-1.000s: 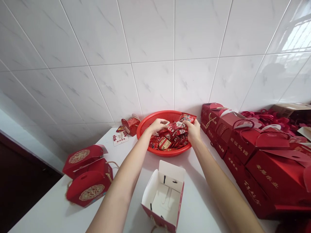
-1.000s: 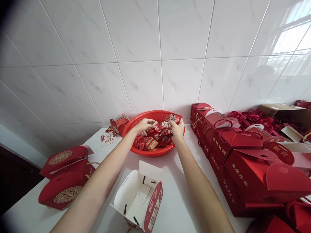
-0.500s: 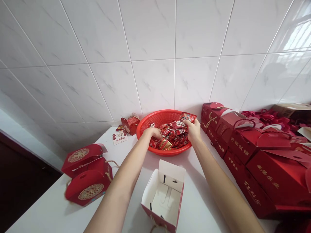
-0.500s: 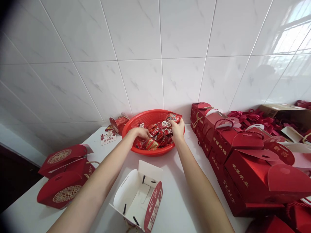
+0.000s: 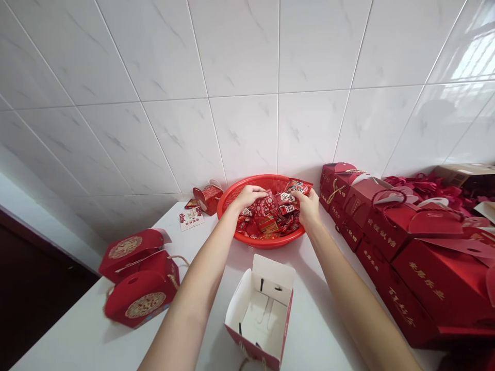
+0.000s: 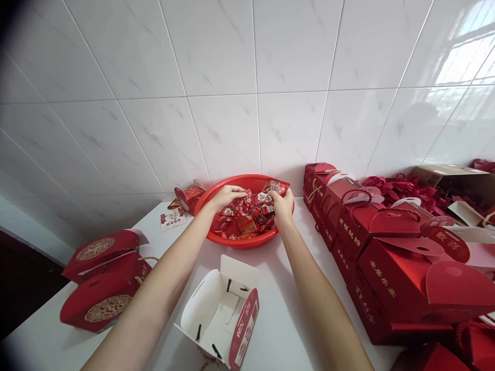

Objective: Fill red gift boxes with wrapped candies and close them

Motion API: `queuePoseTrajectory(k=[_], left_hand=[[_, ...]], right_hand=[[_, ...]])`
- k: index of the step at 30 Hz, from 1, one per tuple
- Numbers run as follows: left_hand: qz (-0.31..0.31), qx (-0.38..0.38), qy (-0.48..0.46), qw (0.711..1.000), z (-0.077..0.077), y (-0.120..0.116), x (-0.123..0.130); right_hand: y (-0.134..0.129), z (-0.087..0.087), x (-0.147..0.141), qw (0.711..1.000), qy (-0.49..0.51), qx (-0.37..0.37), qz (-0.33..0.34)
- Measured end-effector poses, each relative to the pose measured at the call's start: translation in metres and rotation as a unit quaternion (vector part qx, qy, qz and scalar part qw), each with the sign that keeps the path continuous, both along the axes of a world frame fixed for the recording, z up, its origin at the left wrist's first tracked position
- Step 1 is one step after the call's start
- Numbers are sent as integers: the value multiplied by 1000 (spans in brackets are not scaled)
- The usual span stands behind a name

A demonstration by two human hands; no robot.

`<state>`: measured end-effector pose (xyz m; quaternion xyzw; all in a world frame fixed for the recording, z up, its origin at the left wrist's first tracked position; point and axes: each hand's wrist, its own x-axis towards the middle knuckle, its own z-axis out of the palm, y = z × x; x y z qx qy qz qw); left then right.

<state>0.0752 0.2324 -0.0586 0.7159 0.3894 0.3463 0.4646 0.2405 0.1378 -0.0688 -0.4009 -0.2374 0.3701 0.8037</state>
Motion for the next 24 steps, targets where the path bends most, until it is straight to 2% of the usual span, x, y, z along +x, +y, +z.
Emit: queuePoseTrajectory(k=[5,12,19,24], left_hand=[[-2,-14,-52,999,4,-6,1],[50,18,-69,996,5,-5,2],[3,-18,-155,988,10,-14,4],[-60,-42,-86,994,13,-25,8]], right_hand=[[0,0,0,1000,-6,-2,0],[-2,-1,0,1000,-21,-5,3],[-3,0,-1,998,-55,-16,23],[-3,-3,-2,993,-94,-18,68]])
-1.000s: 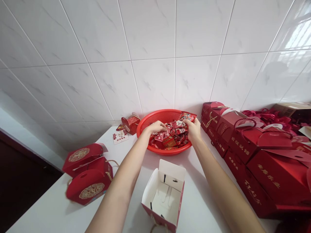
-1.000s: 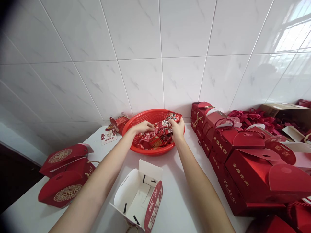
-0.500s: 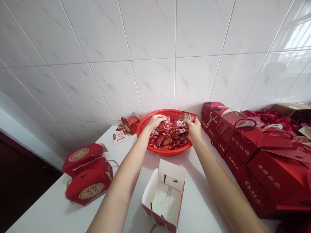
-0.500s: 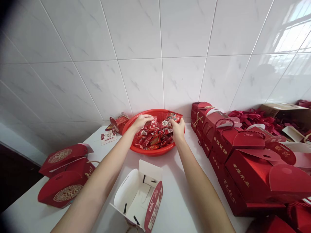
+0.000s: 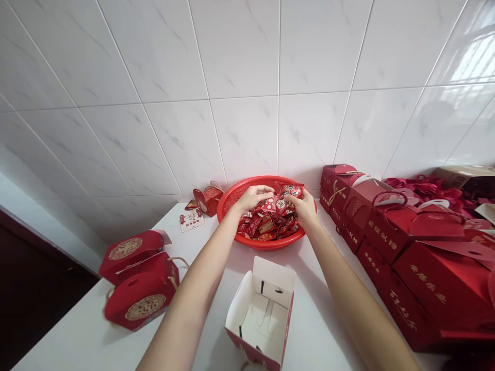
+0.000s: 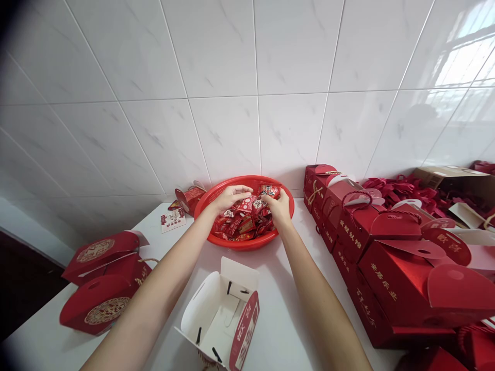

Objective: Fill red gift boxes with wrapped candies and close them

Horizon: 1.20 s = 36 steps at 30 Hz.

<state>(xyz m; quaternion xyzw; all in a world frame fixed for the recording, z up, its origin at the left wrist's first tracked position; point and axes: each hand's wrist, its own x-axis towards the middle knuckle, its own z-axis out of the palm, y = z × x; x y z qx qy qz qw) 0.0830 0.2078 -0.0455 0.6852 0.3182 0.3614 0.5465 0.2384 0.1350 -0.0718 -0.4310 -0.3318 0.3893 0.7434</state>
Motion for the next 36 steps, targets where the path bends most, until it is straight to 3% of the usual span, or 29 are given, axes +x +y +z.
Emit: queuePoseTrajectory(k=[4,9,13,16,19,24,28,31,34,36], left_hand=[[7,3,-14,1000,7,-13,0],[-16,68,-11,998,32,-54,-26],[-96,130,51,986,56,-103,-58],[-176,141,123,966,66,-137,-75],[-218,146,231,937,69,-161,-84],[-130,193,345,909,68,-176,-92],[-158,169,389,892,66,-177,-94],[-187,139,392,890,58,-176,-91],[-218,125,391,885,48,-172,-85],[-206,144,383,889,43,-169,-81]], right_hand=[[-6,9,0,999,-24,17,18],[-45,50,-2,985,-88,57,140],[-93,87,-8,944,-210,89,240],[-120,101,-16,910,-291,100,279],[-135,104,-25,882,-364,95,286],[-142,100,-36,839,-466,44,278],[-143,98,-41,825,-489,32,282],[-141,97,-42,831,-479,49,277],[-140,96,-39,855,-445,66,258],[-140,97,-35,873,-407,83,254]])
